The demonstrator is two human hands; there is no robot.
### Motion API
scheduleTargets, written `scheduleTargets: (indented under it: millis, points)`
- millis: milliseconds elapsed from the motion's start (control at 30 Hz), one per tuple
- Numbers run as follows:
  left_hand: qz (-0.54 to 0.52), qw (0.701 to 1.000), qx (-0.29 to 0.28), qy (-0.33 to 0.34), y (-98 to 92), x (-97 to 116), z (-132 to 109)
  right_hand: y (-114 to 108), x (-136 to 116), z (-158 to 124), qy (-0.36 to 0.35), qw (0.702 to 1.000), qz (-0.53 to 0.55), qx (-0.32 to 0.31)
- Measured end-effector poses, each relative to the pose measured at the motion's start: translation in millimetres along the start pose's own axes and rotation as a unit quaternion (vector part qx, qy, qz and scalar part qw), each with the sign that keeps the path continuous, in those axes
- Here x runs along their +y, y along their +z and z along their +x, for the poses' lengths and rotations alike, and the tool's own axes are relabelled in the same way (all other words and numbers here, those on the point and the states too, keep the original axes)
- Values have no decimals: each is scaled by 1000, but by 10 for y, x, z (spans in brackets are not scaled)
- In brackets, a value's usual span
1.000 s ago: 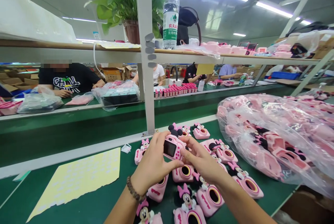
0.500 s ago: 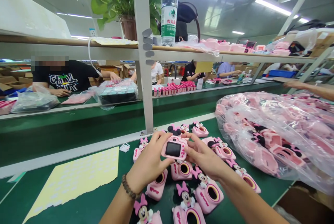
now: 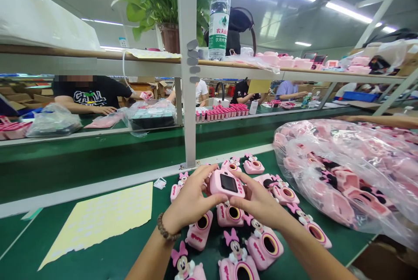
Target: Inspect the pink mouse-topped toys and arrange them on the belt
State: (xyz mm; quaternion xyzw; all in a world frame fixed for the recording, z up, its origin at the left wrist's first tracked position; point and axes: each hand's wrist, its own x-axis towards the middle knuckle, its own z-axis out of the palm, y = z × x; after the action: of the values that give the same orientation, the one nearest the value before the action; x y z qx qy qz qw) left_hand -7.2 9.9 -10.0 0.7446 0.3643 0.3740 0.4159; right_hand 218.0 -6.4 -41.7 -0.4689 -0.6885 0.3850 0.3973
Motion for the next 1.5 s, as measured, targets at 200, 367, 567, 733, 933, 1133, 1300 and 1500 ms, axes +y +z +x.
scheduleTargets:
  millis: [200, 367, 567, 733, 933, 1133, 1300, 1500]
  points:
    - [84, 995, 20, 56, 24, -38, 36, -27, -212, -10, -41, 993, -111, -8]
    - [106, 993, 13, 60, 22, -75, 40, 73, -228, -70, -72, 972, -219, 50]
    - [91, 993, 4, 73, 49, -81, 53, -15, -157, -44, -69, 967, -242, 40]
    - [99, 992, 8, 81, 56, -13, 46, -193, -177, 40, -77, 971, -228, -4]
    - [96, 992, -2, 80, -22, 39, 16, -211, -301, 66, -161, 933, -319, -38]
    - [138, 987, -26, 74, 12, 4, -19, -205, -289, 74, -223, 890, -396, -35]
    - [145, 986, -15, 75, 97, -2, -1, -290, -290, 89, -197, 909, -366, -38]
    - [102, 991, 19, 90, 118, 82, -1, -279, -149, 17, -134, 985, -82, 65]
